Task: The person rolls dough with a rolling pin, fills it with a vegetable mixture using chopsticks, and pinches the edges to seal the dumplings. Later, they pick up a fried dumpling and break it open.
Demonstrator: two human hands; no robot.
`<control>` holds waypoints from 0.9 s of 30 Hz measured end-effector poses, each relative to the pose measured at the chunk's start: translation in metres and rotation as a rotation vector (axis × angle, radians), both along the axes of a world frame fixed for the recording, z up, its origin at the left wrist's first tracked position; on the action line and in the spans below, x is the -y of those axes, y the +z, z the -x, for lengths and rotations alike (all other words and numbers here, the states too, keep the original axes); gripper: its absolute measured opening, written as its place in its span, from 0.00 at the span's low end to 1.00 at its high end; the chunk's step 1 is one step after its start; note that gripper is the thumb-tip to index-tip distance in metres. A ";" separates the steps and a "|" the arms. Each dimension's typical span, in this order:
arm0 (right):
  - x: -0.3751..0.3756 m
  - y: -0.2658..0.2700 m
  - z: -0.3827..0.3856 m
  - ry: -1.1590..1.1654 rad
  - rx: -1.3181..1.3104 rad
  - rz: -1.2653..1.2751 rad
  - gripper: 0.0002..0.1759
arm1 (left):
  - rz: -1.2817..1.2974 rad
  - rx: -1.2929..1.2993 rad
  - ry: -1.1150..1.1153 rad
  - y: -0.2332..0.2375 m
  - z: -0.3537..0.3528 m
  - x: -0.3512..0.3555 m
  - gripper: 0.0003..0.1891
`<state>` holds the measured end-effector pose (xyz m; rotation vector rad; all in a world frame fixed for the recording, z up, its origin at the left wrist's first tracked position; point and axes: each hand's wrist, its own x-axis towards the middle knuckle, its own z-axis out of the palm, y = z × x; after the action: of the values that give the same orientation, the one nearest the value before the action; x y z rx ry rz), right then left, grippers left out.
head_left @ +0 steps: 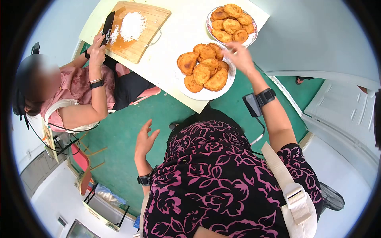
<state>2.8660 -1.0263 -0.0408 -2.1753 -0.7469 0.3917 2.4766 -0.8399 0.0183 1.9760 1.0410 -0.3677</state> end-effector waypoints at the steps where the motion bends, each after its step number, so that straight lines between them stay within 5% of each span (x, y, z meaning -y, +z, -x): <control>1: -0.004 0.011 0.012 0.203 -0.131 0.028 0.23 | 0.002 0.002 0.005 0.000 0.000 0.000 0.31; 4: -0.013 -0.004 0.032 0.265 0.042 0.042 0.23 | -0.005 0.017 0.013 0.001 0.000 0.000 0.31; 10: -0.015 0.000 0.034 0.243 -0.154 0.107 0.20 | -0.024 -0.003 0.018 0.001 0.002 0.005 0.31; 16: 0.000 -0.002 0.027 -0.127 -0.484 -0.154 0.20 | -0.034 0.028 0.025 -0.005 0.008 0.005 0.30; 19: 0.011 -0.003 0.023 -0.211 -0.806 -0.355 0.20 | -0.034 0.025 0.011 -0.005 0.006 0.006 0.30; 27: 0.027 -0.005 0.027 -0.273 -1.054 -0.434 0.19 | -0.022 0.027 0.002 -0.004 0.001 0.004 0.30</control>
<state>2.8388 -1.0530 -0.0453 -1.3403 0.0657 1.0012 2.4752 -0.8439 0.0147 1.9937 1.0337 -0.3289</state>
